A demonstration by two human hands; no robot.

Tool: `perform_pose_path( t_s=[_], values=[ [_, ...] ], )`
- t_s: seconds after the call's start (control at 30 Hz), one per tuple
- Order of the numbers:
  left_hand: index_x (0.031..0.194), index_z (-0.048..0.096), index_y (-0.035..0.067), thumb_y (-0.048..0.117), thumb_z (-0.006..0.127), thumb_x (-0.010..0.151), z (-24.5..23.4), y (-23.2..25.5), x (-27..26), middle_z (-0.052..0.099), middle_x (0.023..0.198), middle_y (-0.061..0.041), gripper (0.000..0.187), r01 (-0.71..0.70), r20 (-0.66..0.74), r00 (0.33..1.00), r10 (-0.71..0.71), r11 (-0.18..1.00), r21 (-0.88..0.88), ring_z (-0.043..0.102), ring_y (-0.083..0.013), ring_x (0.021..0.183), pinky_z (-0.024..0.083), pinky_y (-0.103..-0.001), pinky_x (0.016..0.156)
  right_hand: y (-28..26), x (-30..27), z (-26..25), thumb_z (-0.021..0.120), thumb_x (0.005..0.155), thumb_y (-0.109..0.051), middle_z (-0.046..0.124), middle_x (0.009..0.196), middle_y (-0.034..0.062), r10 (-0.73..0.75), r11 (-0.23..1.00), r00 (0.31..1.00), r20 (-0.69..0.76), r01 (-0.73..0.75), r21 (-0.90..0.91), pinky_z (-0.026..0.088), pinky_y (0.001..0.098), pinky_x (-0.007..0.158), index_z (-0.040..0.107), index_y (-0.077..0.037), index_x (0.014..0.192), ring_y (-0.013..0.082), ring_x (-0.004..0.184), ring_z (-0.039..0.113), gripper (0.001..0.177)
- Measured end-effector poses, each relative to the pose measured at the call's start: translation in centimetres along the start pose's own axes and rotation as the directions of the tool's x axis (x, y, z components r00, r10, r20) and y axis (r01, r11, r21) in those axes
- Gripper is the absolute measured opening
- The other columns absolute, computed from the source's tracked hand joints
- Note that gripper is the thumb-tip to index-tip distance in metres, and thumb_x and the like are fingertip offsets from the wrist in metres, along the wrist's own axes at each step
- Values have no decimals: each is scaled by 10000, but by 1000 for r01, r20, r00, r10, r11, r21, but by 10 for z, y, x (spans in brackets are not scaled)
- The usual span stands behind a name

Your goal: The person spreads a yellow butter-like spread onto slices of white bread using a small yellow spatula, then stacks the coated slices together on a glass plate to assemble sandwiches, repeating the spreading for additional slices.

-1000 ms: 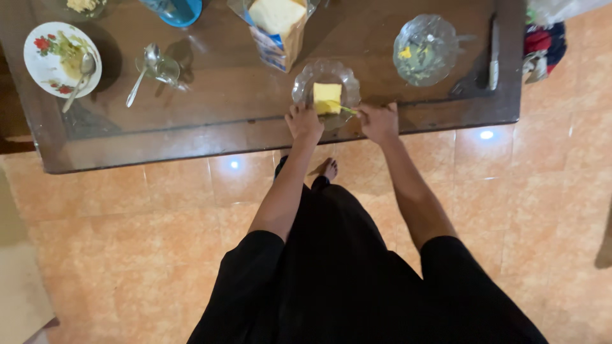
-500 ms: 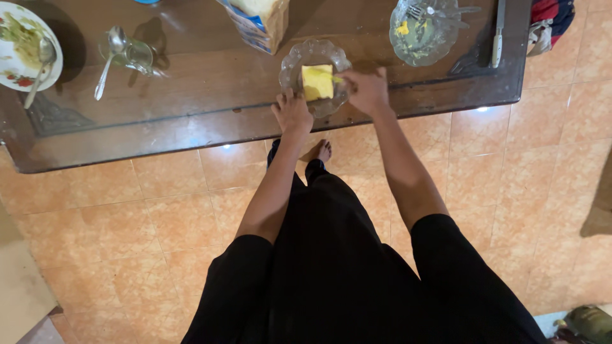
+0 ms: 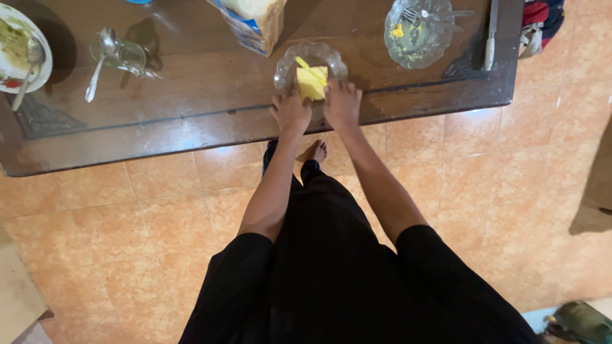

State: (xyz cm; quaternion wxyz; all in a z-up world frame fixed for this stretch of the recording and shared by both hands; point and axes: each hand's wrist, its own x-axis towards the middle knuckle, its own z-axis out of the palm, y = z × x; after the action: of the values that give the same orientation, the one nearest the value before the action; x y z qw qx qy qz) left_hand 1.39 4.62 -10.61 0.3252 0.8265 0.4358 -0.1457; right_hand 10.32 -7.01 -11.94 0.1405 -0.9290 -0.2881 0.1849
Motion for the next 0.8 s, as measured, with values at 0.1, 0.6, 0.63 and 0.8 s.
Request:
perform_pose_path(
  t_s=[0.1,0.6,0.63,0.8],
  values=[
    [1461,486,188,361,695,894,1,-2,0,441,1507,-109,628,18,-16,1000,-20,989,-145,352,-417,1365,252,-630,1089,-15,-8,3,536,1046,-267,663,1150,148,33,986,987,-158,-6,166,375,543,942,616,-104,1113,395,1150,562,193],
    [1511,504,126,135,722,987,-161,58,-128,509,1478,-101,567,-678,-627,715,310,526,-513,460,-322,1408,337,-435,1236,-91,-68,-171,389,1172,-240,682,1356,129,-8,277,885,-465,449,849,442,329,1070,479,-47,1056,125,1080,535,242],
    [1518,491,119,136,735,966,-176,66,-141,506,1482,-102,604,-680,-642,699,315,571,-460,441,-333,1410,312,-448,1234,-95,-73,-181,390,1170,-241,689,1340,136,-4,274,881,-474,457,846,443,327,1066,476,-54,1054,127,1082,549,236],
    [1569,419,118,164,725,966,-226,92,-180,479,1559,-86,677,-750,-725,569,388,606,-265,376,-347,1481,248,-481,1271,-112,-86,-218,411,1174,-199,633,1112,164,57,259,902,-427,400,879,465,358,1011,520,-48,1104,162,1077,579,199]
  ],
)
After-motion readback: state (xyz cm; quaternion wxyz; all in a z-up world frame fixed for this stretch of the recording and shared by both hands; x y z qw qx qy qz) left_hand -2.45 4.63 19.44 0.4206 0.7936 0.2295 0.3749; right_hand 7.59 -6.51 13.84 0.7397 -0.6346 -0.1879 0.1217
